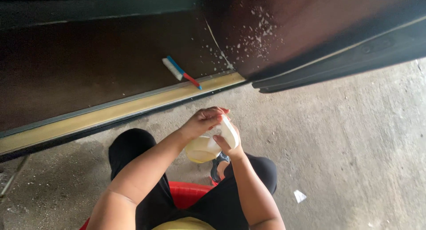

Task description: Cleaning the interior door panel and floor area of a vehicle using a spray and brush.

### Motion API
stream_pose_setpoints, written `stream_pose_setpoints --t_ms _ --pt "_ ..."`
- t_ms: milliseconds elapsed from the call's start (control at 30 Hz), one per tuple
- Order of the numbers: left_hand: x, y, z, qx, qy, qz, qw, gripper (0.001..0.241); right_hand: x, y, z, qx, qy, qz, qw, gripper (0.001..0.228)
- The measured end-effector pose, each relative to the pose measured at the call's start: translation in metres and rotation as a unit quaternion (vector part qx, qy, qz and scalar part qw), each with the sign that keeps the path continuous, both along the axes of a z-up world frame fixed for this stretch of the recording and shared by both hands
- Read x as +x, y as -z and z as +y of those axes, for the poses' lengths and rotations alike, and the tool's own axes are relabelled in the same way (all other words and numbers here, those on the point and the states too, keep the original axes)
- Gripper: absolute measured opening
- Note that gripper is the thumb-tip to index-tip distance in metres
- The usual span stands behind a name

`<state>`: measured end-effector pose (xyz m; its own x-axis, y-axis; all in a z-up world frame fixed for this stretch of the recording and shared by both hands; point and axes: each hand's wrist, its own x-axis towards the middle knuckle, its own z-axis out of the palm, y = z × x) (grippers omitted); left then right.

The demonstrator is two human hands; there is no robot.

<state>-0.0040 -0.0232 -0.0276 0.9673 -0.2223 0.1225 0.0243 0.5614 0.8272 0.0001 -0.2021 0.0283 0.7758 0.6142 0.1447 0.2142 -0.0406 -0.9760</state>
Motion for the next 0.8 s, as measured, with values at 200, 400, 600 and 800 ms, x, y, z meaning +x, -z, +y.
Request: stream_pose_setpoints --t_ms 200,400,600,800 --pt "0.002 -0.002 0.003 0.049 -0.004 0.089 0.995 0.023 -0.001 0.016 0.002 -0.052 0.013 0.005 0.999 0.054" --pt "0.01 0.027 -0.007 -0.085 0.008 0.119 0.989 0.023 0.002 0.033 0.001 -0.063 0.072 0.03 0.995 0.061" --pt "0.027 0.012 0.007 0.047 -0.1 0.104 0.988 0.039 0.018 -0.023 0.014 -0.087 0.12 -0.195 0.97 0.05" --pt "0.032 0.024 0.007 0.104 -0.143 0.077 0.981 0.034 0.049 0.006 -0.009 -0.055 0.303 -0.167 0.937 0.032"
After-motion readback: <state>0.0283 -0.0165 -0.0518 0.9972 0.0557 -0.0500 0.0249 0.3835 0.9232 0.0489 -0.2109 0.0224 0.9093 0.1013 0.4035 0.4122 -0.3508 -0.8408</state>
